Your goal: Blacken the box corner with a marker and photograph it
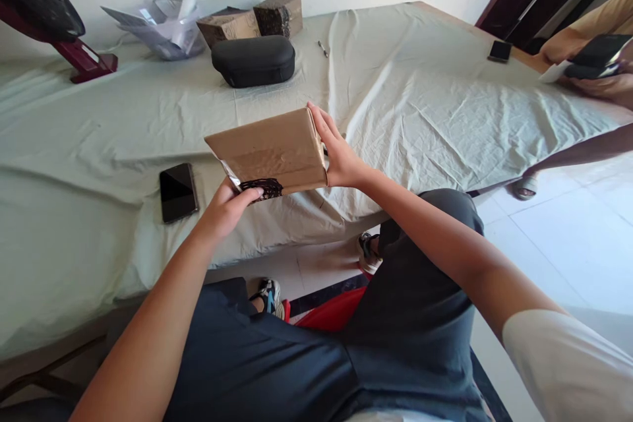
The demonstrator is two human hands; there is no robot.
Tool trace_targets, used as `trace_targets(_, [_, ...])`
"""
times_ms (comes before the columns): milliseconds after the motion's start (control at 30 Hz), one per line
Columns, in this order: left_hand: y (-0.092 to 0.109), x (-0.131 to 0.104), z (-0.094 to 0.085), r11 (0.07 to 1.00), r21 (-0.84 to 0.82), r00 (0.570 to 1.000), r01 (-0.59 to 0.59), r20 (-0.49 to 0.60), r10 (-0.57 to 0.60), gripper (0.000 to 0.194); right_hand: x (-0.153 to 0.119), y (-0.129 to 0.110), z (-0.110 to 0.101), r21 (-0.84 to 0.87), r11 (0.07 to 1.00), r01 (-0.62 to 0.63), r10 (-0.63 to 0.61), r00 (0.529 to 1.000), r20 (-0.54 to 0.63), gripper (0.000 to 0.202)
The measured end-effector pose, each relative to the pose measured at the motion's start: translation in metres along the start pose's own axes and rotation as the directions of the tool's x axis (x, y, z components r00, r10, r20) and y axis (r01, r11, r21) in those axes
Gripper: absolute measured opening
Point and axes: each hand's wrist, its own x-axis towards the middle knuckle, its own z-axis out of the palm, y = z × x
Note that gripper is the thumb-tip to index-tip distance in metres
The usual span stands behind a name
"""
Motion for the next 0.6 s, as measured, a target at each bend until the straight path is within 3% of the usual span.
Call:
trace_targets(133, [-0.006,0.001,-0.015,0.995,-0.083,0.993,-0.052,0.104,0.060,0.097,0.003,0.000,0.002,0.184,0.981,-0.070,0.069,0.998,0.012,0.138])
trace_targets(267, [-0.010,0.004,-0.019,0.995,0.099,0.999,-0.034,0.007,0.034,0.111,0.010,0.028,0.009,0.268,0.959,-0.088,0.062,0.993,0.103,0.123])
trace_targets(300, [-0.011,0.006,-0.017,0.994,0.102,0.999,-0.027,-0.021,0.029,0.109,0.012,0.039,0.010,0.210,0.972,-0.107,0.089,0.991,0.095,0.115])
trace_targets(367, [-0.015,0.009,-0.013,0.998,0.051,0.998,-0.025,-0.055,0.028,0.104,0.018,0.059,0.010,-0.016,0.966,-0.257,0.256,0.966,-0.020,0.089])
trace_targets(433, [-0.020,0.013,-0.010,1.000,-0.015,0.996,-0.006,-0.087,0.005,0.099,0.023,0.073,0.012,-0.306,0.819,-0.485,0.462,0.874,-0.149,0.072])
trace_targets(467, [-0.022,0.015,-0.009,0.999,-0.044,0.995,0.010,-0.101,-0.014,0.097,0.025,0.076,0.015,-0.412,0.733,-0.541,0.524,0.836,-0.165,0.063])
trace_targets(533, [-0.027,0.016,-0.009,0.995,-0.084,0.991,0.044,-0.121,-0.054,0.099,0.028,0.075,0.024,-0.569,0.624,-0.536,0.585,0.803,-0.114,0.049])
trace_targets(600, [-0.029,0.017,-0.010,0.993,-0.092,0.989,0.067,-0.128,-0.078,0.105,0.029,0.069,0.033,-0.638,0.609,-0.472,0.590,0.806,-0.034,0.038])
